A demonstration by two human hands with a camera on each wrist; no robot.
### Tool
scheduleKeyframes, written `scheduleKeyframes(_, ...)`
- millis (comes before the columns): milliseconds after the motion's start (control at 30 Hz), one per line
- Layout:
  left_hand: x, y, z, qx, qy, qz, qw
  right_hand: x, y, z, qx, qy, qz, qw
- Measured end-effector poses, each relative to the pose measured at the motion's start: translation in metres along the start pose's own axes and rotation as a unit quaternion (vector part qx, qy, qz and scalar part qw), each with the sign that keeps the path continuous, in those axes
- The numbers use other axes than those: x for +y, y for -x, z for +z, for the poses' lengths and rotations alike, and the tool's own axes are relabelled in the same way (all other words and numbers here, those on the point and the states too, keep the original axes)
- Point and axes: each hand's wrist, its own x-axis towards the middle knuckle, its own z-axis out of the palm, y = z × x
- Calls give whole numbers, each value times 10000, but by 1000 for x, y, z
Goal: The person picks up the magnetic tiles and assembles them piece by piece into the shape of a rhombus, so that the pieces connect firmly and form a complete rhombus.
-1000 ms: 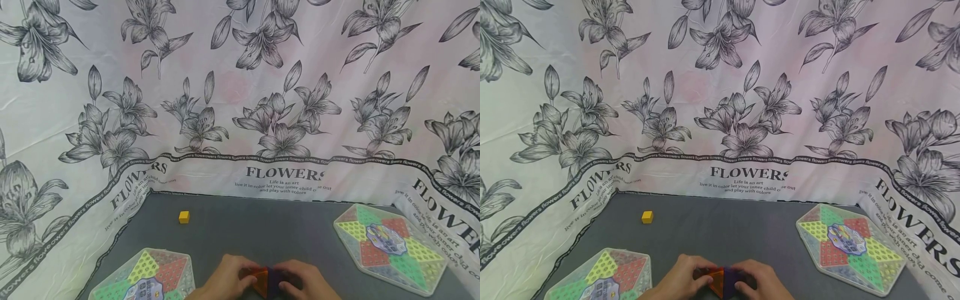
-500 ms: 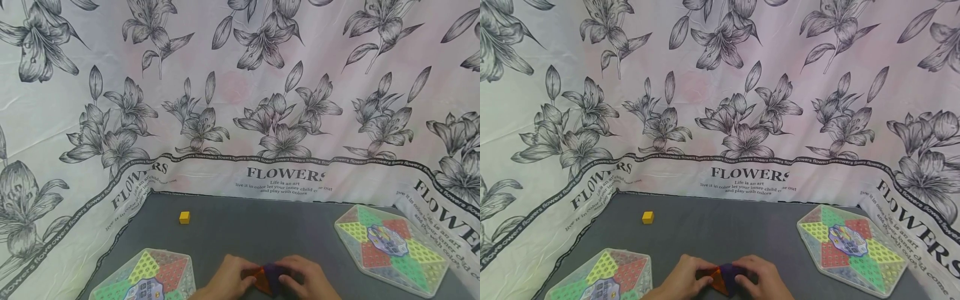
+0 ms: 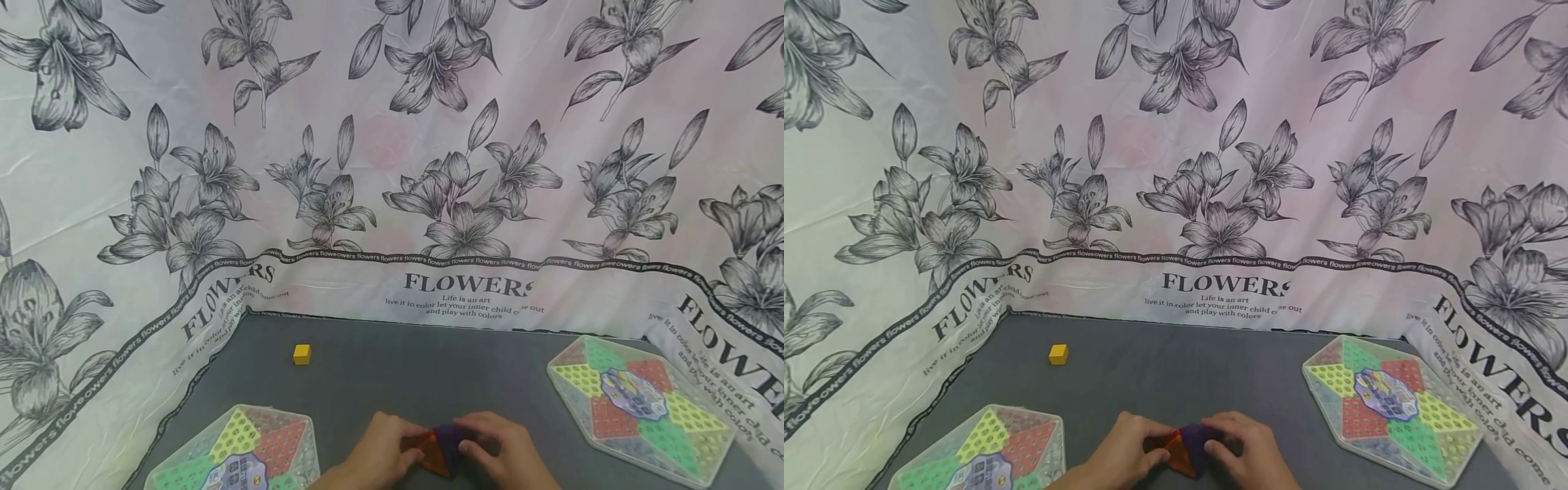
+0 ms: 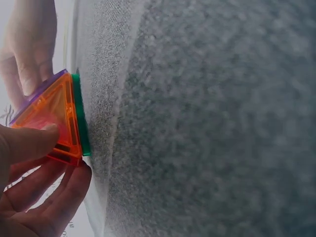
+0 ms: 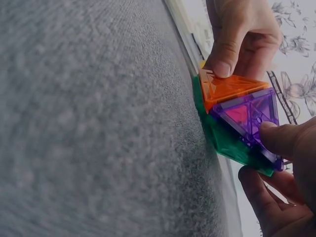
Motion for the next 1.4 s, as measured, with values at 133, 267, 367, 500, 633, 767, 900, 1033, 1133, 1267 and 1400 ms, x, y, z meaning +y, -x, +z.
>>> scheduleKeyframes(133, -1, -2, 2, 138, -107, 34, 9998, -1, -1, 0, 45, 203, 94, 9997)
scheduleKeyframes(267, -1, -4, 3, 241, -195, 1, 9995, -1, -1, 1, 166, 320, 65, 9993)
scheduleKeyframes(367, 1, -5, 4, 357, -314, -5, 9989, -2, -2, 3, 264, 318, 138, 9990)
scheduleKeyframes(500, 1, -7, 6, 480, -425, -31, 9979, -3, -4, 4, 299, 397, 398, 9980)
scheduleKeyframes(633, 2, -7, 6, 498, -458, -19, 9977, -3, -5, 3, 269, 482, 627, 9965)
scheduleKeyframes(767, 2, -8, 6, 444, -440, 6, 9980, -4, -5, 2, 209, 412, 803, 9957)
scheduleKeyframes(900, 2, -8, 6, 373, -267, -82, 9989, -5, -6, 0, 106, 367, 961, 9946)
scheduleKeyframes(1033, 2, -8, 5, 364, -217, -102, 9990, -6, -7, -2, -55, 250, 1058, 9941)
scheduleKeyframes(1133, 2, -6, 1, 345, -188, -22, 9992, -4, -7, -5, -225, 11, 1081, 9939)
scheduleKeyframes(1267, 2, 1, -17, 427, -100, 112, 9990, -3, -4, -17, -292, -189, 1118, 9931)
scheduleKeyframes(1400, 10, 14, -55, 818, -197, 85, 9964, -5, -3, -40, 50, 113, 737, 9972)
